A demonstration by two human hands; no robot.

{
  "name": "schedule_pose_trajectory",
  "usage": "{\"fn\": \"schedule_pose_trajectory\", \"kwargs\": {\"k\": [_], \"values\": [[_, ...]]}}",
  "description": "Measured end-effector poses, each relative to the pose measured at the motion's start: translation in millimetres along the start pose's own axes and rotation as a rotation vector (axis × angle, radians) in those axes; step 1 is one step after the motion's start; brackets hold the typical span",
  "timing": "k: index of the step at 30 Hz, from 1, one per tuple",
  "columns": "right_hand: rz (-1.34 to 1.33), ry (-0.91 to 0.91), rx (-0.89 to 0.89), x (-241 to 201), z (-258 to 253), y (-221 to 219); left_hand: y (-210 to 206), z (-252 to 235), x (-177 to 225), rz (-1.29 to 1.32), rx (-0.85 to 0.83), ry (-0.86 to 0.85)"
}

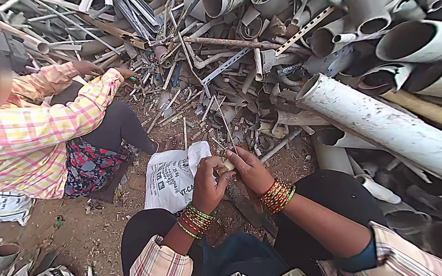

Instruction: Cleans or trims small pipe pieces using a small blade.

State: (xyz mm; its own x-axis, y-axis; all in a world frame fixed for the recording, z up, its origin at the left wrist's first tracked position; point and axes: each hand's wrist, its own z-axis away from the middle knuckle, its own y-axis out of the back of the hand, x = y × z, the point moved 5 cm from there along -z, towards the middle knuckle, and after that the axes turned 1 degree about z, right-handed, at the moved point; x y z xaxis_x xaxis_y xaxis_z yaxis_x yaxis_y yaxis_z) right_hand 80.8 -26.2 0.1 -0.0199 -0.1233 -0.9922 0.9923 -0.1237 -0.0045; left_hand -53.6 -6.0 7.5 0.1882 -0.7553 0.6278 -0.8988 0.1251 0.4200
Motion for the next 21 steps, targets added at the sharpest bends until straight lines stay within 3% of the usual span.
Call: {"fn": "schedule_pose_trajectory", "kwargs": {"k": [6, 9, 21], "values": [[0.071, -0.036, -0.069, -4, -2, 1, 2, 0, 9, -0.123, 0.026, -0.175], [0.037, -0.037, -0.163, -5, -1, -4, 4, 0, 13, -0.056, 0.035, -0.265], [-0.217, -0.232, -0.399, 1, 25, -37, 11, 10, 38, -0.036, 0.095, -0.359]]}}
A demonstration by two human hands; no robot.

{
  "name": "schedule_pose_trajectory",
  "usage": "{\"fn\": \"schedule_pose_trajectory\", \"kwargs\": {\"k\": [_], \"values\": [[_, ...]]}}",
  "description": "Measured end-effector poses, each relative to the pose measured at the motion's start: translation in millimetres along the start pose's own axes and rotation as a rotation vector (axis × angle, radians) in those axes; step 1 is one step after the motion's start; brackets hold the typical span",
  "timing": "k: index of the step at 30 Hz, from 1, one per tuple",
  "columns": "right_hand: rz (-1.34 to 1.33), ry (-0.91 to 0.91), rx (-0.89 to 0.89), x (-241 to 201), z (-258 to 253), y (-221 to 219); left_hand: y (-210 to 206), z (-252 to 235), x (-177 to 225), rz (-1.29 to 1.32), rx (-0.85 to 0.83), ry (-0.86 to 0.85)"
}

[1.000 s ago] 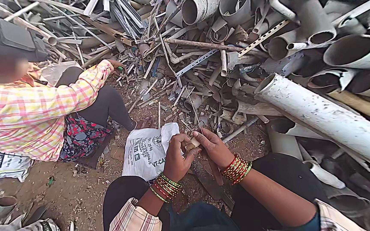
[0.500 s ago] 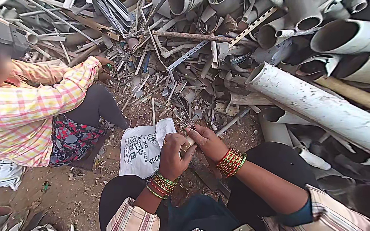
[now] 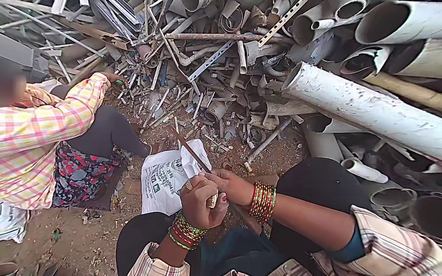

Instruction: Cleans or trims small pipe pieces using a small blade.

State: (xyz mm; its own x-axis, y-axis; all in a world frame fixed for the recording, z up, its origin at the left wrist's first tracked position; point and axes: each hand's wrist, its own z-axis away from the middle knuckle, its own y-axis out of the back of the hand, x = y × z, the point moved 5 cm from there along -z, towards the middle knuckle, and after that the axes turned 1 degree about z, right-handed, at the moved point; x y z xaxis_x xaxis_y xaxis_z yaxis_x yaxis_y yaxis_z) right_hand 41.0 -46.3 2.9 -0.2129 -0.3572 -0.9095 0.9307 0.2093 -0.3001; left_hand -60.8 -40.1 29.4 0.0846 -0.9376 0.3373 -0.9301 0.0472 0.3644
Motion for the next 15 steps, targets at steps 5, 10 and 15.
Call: {"fn": "schedule_pose_trajectory", "kwargs": {"k": [5, 10, 15], "values": [[-0.037, -0.017, 0.003, -0.2, 1.4, -3.4, -0.2, -0.5, 3.4, -0.019, 0.006, -0.011], [-0.04, -0.025, -0.015, 2.4, 2.7, -6.8, 2.9, -3.2, 6.3, -0.043, -0.002, -0.001], [-0.054, 0.034, -0.047, -0.7, 2.2, -6.1, 4.2, -2.3, 4.5, 0.012, 0.046, 0.011]]}}
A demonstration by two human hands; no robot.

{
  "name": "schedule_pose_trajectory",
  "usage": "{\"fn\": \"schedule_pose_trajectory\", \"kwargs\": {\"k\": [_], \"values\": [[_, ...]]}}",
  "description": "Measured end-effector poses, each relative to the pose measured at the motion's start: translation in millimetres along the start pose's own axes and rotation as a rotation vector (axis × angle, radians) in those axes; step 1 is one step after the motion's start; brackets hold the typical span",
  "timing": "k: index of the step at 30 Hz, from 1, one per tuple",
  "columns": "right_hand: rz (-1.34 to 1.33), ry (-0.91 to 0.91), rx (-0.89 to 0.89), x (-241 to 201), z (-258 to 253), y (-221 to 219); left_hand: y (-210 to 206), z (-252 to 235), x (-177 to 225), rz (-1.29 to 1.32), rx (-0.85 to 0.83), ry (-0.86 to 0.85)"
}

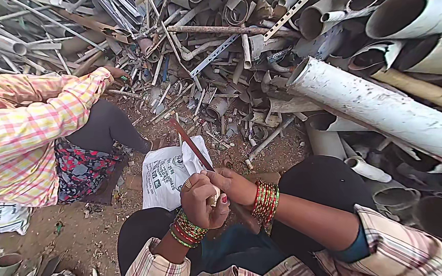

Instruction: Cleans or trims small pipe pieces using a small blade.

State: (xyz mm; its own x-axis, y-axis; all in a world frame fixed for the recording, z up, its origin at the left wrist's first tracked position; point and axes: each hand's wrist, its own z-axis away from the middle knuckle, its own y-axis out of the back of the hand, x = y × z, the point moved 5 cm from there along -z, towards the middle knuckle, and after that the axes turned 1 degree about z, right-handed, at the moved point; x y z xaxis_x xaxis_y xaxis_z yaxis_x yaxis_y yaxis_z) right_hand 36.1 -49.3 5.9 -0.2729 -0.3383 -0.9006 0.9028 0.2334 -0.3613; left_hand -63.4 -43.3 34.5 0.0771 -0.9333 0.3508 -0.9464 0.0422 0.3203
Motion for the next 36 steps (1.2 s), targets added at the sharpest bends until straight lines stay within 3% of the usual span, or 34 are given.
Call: {"fn": "schedule_pose_trajectory", "kwargs": {"k": [5, 20, 36], "values": [[0.014, 0.014, -0.006, 1, 1, -1, -3, 3, 4, 0.087, 0.091, -0.023], [-0.011, -0.048, 0.06, 0, 5, -5, -3, 0, 13, 0.05, 0.077, -0.037], [0.055, 0.023, 0.095, 5, 2, -1, -5, -3, 13, 0.056, 0.055, -0.045]]}}
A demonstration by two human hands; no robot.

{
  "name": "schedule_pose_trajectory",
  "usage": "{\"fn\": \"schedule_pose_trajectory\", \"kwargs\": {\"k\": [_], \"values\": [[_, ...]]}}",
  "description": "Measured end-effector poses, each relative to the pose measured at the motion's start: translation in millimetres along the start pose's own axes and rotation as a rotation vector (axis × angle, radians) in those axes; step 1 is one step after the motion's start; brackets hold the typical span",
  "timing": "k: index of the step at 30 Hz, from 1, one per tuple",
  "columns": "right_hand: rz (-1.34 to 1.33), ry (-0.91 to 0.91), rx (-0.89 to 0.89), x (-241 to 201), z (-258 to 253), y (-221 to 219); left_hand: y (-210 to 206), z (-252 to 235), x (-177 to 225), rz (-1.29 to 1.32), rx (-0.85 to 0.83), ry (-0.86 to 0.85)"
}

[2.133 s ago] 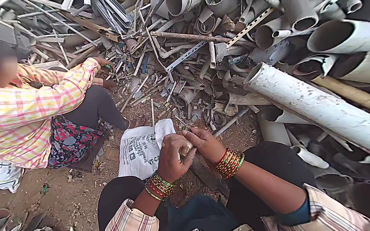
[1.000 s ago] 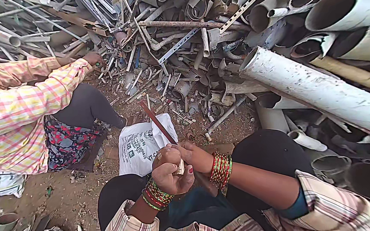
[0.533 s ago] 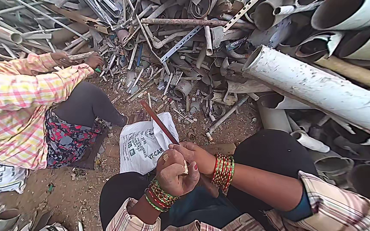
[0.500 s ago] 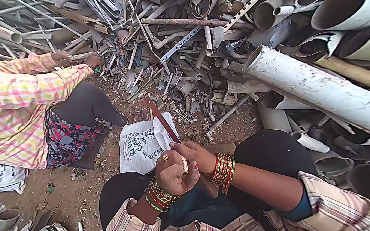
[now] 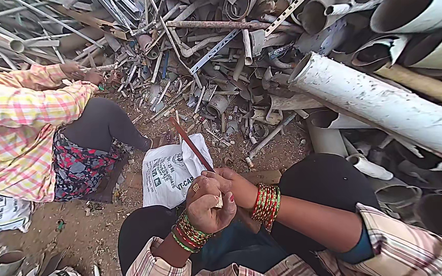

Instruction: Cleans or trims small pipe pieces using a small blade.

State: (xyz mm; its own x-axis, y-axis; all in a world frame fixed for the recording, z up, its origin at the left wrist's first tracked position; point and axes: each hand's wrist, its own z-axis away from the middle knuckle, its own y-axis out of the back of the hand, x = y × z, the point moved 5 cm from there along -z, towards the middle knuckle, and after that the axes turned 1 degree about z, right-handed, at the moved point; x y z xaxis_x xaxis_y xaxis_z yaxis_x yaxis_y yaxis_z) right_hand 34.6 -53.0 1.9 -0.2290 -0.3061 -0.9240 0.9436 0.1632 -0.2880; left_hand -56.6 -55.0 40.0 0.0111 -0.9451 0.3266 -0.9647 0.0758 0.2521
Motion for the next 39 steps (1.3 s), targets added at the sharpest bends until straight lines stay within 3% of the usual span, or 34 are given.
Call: {"fn": "schedule_pose_trajectory", "kwargs": {"k": [4, 9, 15, 19, 27, 34, 39], "values": [[-0.062, -0.054, -0.003, -5, 3, -2, 1, 1, 0, -0.019, 0.01, 0.003], [-0.061, 0.057, 0.024, -8, -3, 9, 4, 1, -11, -0.066, -0.043, 0.052], [0.206, 0.165, 0.261, -15, -15, 42, 5, -3, -42, 0.038, -0.185, 0.423], [0.352, 0.144, 0.399, -13, -21, 58, 3, 1, -50, -0.072, -0.223, 0.538], [0.258, 0.091, 0.41, -10, -21, 53, 4, 4, -52, -0.471, -0.207, 0.406], [0.131, 0.114, 0.34, -9, -17, 43, 8, 3, -56, -0.46, -0.187, 0.487], [0.179, 0.149, 0.297, -7, -18, 41, 10, 2, -59, -0.434, -0.186, 0.49]]}}
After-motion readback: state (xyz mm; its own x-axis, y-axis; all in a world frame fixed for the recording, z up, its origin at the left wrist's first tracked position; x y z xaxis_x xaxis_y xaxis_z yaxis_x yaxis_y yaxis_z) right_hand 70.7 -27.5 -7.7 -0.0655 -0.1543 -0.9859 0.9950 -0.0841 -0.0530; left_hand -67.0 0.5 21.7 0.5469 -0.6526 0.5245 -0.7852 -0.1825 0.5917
